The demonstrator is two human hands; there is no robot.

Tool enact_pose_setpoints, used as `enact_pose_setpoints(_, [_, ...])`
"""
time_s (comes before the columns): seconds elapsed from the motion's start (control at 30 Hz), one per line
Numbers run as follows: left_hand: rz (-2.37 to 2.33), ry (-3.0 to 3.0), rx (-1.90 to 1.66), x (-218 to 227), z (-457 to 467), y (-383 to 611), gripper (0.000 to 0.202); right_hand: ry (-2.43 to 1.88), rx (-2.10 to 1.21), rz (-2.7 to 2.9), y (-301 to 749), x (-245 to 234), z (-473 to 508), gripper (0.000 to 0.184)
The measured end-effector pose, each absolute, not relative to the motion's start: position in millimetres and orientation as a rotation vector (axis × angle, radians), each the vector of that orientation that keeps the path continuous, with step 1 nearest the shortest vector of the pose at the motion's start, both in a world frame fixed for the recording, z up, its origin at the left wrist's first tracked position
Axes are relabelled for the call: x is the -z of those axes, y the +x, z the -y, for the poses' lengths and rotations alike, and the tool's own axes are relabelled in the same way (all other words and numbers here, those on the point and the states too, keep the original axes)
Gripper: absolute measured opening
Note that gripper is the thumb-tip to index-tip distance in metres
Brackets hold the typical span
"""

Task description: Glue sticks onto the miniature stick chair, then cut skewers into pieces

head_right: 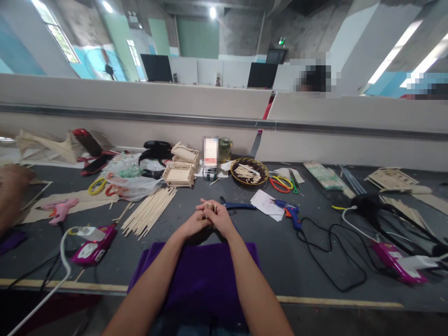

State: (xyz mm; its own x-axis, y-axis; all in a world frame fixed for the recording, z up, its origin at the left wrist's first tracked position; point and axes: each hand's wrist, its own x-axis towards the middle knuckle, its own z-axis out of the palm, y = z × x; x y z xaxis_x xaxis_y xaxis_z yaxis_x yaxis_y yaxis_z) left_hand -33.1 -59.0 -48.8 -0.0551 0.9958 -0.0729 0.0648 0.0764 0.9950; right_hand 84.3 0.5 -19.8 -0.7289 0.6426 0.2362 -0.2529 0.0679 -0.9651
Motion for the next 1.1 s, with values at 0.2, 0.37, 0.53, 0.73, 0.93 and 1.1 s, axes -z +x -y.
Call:
enact_pose_setpoints(0.2, [-1.229,1.042,-1.223,34,64,-29,0.035,-0.382,-1.844,1.652,89,18,-2,0.030])
enact_pose_setpoints(0.37, [-1.181,0.996,-1.263,34,64,-25,0.038,-0.418,-1.845,1.703,91,21,-2,0.028])
enact_pose_setpoints(0.53, [-1.171,1.045,-1.308,44,62,-31,0.039,-0.374,-1.812,1.714,92,20,-3,0.023])
enact_pose_setpoints(0.73, [-1.233,1.101,-1.175,51,63,-38,0.036,-0.415,-1.914,1.670,92,19,-2,0.031])
enact_pose_setpoints(0.93, [-1.138,1.108,-1.203,44,63,-36,0.036,-0.434,-1.933,1.664,90,19,-1,0.026])
enact_pose_setpoints(1.1, [-1.095,1.126,-1.195,40,63,-37,0.036,-0.461,-1.913,1.635,90,21,-1,0.025])
